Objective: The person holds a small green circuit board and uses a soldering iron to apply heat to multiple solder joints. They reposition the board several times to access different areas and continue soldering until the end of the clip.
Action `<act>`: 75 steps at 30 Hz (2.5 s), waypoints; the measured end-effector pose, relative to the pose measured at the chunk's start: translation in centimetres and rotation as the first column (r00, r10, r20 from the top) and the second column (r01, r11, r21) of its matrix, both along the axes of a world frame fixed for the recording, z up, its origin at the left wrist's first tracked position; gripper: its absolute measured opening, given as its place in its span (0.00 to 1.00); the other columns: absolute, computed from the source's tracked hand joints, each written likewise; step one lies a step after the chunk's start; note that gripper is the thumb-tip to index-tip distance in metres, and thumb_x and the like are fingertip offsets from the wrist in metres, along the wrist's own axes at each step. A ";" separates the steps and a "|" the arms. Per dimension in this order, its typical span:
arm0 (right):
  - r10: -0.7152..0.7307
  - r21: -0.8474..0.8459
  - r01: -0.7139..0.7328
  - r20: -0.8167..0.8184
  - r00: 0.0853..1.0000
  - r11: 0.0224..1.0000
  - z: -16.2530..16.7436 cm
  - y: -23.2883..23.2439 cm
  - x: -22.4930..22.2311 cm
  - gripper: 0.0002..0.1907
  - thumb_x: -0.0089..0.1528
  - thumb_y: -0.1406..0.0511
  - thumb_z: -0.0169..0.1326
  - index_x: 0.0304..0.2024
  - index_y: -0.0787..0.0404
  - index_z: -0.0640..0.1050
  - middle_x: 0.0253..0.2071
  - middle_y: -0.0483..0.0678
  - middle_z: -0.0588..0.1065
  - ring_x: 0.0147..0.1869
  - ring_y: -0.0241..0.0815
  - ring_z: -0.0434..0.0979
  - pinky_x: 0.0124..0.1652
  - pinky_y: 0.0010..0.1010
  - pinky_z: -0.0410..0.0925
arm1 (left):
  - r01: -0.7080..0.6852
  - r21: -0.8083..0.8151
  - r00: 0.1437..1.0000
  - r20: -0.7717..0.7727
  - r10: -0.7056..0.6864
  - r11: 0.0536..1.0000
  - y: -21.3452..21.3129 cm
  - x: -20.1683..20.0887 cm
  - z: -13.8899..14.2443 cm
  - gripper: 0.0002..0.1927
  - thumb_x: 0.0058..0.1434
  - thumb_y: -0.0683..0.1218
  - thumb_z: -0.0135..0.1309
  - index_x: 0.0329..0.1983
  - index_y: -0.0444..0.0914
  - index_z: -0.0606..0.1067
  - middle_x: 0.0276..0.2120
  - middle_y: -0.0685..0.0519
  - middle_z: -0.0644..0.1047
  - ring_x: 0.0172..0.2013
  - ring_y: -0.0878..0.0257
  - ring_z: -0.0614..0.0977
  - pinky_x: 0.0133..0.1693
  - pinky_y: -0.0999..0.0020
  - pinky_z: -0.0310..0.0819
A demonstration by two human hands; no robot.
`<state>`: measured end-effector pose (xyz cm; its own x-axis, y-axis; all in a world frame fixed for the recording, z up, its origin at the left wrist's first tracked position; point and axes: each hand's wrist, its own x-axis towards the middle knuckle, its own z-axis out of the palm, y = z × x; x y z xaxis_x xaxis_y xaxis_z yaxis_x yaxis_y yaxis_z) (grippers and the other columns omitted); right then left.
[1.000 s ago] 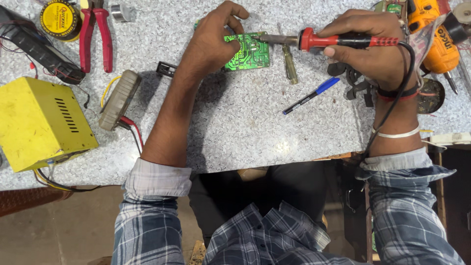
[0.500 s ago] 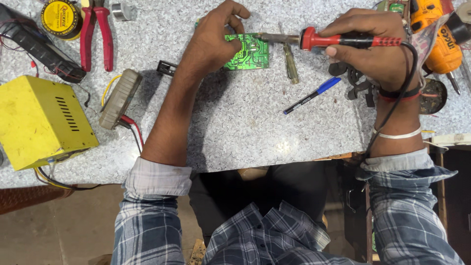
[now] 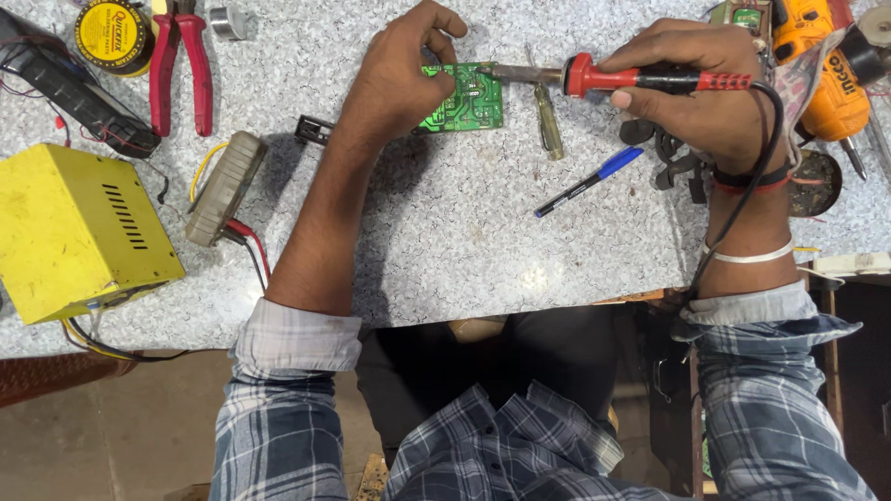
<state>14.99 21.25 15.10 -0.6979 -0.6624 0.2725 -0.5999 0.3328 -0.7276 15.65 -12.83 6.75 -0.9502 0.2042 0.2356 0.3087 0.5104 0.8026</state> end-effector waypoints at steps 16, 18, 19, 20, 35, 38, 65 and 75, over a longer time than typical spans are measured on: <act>-0.009 -0.022 0.009 0.033 0.999 1.000 0.3 -0.3 0.1 0.13 0.64 0.67 0.66 0.49 0.67 0.81 0.43 0.52 0.78 0.45 0.39 0.77 0.43 0.26 0.69 | -0.001 -0.001 1.000 -0.004 0.001 1.000 0.1 0.2 0.0 0.22 0.53 0.36 0.59 0.52 0.38 0.75 0.38 0.51 0.82 0.42 0.58 0.85 0.47 0.58 0.80; 0.032 -0.021 -0.033 -0.030 0.999 0.999 0.1 -0.3 -0.1 0.13 0.65 0.67 0.66 0.49 0.69 0.80 0.44 0.52 0.78 0.45 0.38 0.78 0.46 0.27 0.69 | 0.010 0.006 1.000 -0.021 -0.010 1.000 0.1 0.1 0.0 0.22 0.53 0.36 0.59 0.52 0.37 0.74 0.38 0.51 0.82 0.42 0.57 0.85 0.48 0.58 0.80; 0.018 -0.031 -0.018 -0.002 1.000 0.999 0.1 -0.3 -0.1 0.13 0.65 0.67 0.65 0.49 0.68 0.81 0.44 0.52 0.78 0.44 0.37 0.78 0.45 0.26 0.69 | 0.015 0.008 0.999 -0.036 -0.014 1.000 0.1 0.1 0.0 0.22 0.53 0.35 0.59 0.53 0.37 0.74 0.38 0.51 0.82 0.43 0.57 0.85 0.48 0.58 0.80; 0.004 -0.041 -0.003 0.028 1.000 0.999 0.0 -0.1 0.0 0.13 0.65 0.67 0.65 0.50 0.67 0.81 0.44 0.51 0.78 0.44 0.37 0.77 0.43 0.25 0.69 | 0.020 0.010 0.999 -0.050 -0.019 1.000 0.1 0.1 -0.1 0.22 0.53 0.35 0.59 0.53 0.37 0.74 0.38 0.51 0.82 0.43 0.57 0.85 0.49 0.58 0.79; -0.163 -0.160 0.171 0.057 0.985 0.972 0.5 -0.3 0.6 0.11 0.71 0.68 0.64 0.53 0.68 0.80 0.42 0.50 0.80 0.44 0.34 0.81 0.44 0.20 0.72 | -0.010 0.014 0.998 -0.059 0.011 1.000 0.1 -0.4 -0.4 0.18 0.54 0.36 0.56 0.49 0.35 0.79 0.36 0.47 0.80 0.38 0.58 0.84 0.42 0.61 0.81; -0.145 -0.180 0.147 0.026 0.989 0.973 0.2 -0.2 0.6 0.11 0.72 0.69 0.63 0.54 0.71 0.80 0.43 0.51 0.80 0.45 0.35 0.81 0.46 0.20 0.72 | -0.019 0.089 0.999 -0.030 0.022 0.996 0.5 -0.5 -0.4 0.11 0.65 0.38 0.52 0.48 0.36 0.81 0.38 0.51 0.83 0.39 0.63 0.86 0.44 0.64 0.82; -0.012 -0.125 0.010 -0.019 1.000 0.992 0.0 0.2 0.3 0.11 0.68 0.71 0.63 0.52 0.70 0.80 0.46 0.53 0.79 0.48 0.37 0.80 0.49 0.22 0.71 | -0.094 0.052 0.995 0.031 0.093 0.994 0.8 -0.5 -1.1 0.05 0.64 0.39 0.56 0.42 0.34 0.79 0.35 0.49 0.82 0.38 0.61 0.85 0.42 0.63 0.82; 0.016 -0.069 -0.019 -0.044 0.999 0.997 0.0 -0.2 0.5 0.12 0.67 0.70 0.64 0.52 0.70 0.80 0.47 0.54 0.78 0.48 0.40 0.79 0.48 0.25 0.71 | -0.096 0.063 0.995 -0.005 0.096 0.993 0.8 -0.7 -1.4 0.02 0.63 0.39 0.58 0.38 0.36 0.79 0.32 0.52 0.82 0.34 0.65 0.85 0.38 0.66 0.82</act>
